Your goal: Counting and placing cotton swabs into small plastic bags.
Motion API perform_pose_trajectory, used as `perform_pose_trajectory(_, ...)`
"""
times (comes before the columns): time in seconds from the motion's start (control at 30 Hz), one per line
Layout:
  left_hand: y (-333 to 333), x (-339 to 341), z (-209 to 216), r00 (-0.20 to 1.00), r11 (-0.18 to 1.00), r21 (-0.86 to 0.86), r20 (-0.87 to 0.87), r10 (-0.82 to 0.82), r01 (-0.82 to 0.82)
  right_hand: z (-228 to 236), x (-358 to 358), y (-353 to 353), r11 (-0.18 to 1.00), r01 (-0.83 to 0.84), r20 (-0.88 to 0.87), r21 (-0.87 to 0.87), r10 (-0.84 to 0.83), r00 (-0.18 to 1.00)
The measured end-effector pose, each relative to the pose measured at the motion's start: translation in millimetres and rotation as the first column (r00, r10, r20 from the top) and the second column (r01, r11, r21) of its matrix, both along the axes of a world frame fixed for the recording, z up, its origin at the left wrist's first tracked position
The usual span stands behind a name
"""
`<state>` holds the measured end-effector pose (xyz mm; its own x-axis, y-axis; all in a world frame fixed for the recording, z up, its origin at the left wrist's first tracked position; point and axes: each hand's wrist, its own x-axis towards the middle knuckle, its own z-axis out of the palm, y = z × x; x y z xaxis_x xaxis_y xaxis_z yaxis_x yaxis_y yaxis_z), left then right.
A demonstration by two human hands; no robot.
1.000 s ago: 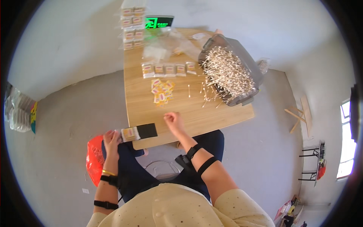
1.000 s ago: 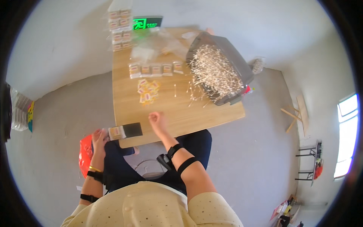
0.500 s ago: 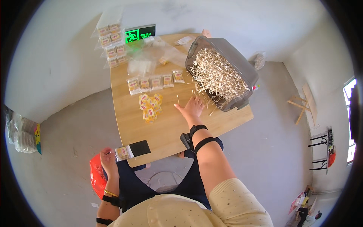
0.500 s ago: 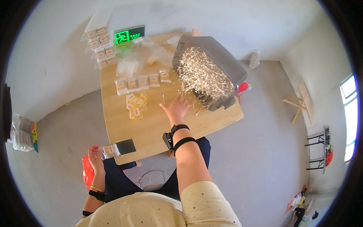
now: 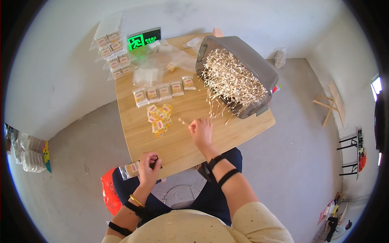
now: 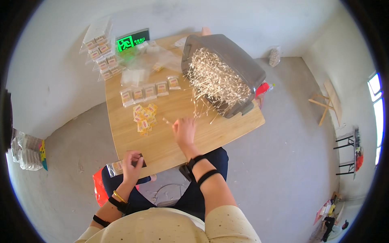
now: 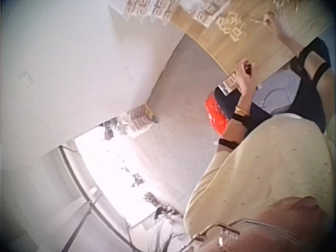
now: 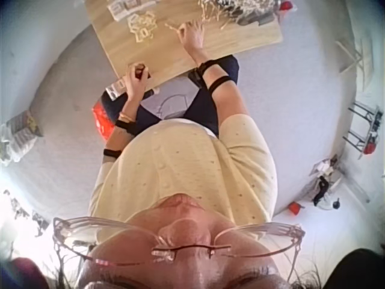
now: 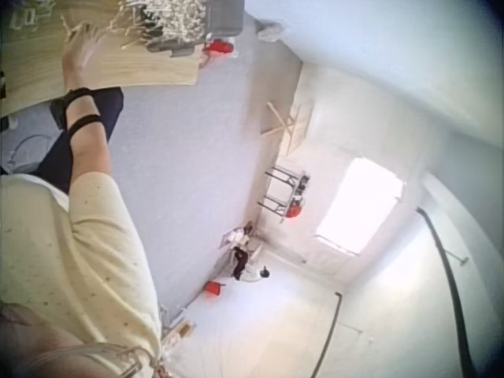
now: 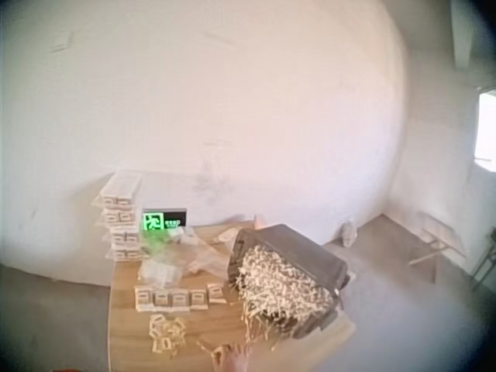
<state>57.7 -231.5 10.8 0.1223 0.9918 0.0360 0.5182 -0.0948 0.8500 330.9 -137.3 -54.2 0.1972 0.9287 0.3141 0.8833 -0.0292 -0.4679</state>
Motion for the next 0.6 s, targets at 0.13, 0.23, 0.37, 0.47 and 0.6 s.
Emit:
perform_pose_trajectory(0.13,4.5,38.5,-0.9,0.860,0.899,0.148,-0.388,-0.331,0.413,8.0,-16.2,-60.4,0.969,-0.248,-0.144,-0.015,0.243,0.959)
perform_pose_trajectory(0.23,7.8,54.1,-20.3,0.697,0.841,0.074,-0.602,-0.390,0.535,18.8,-16.2,-69.9,0.971,-0.236,-0.231,0.036,0.238,0.943)
perform_pose_trajectory(0.37,7.0,62.8,-31.3,0.582,0.794,0.024,-0.693,-0.425,0.608,27.0,40.2,-34.7,0.997,0.045,-0.182,0.057,-0.034,0.983)
perform_pose_trajectory(0.47,5.7,65.1,-38.8,0.606,0.788,0.045,-0.667,-0.434,0.614,24.5,73.6,1.2,0.979,0.205,-0.073,0.012,-0.203,0.976)
perform_pose_trajectory(0.6,6.2,64.1,-45.7,0.633,0.801,0.079,-0.660,-0.404,0.594,22.0,79.4,33.1,0.926,0.371,0.164,-0.073,-0.356,0.920)
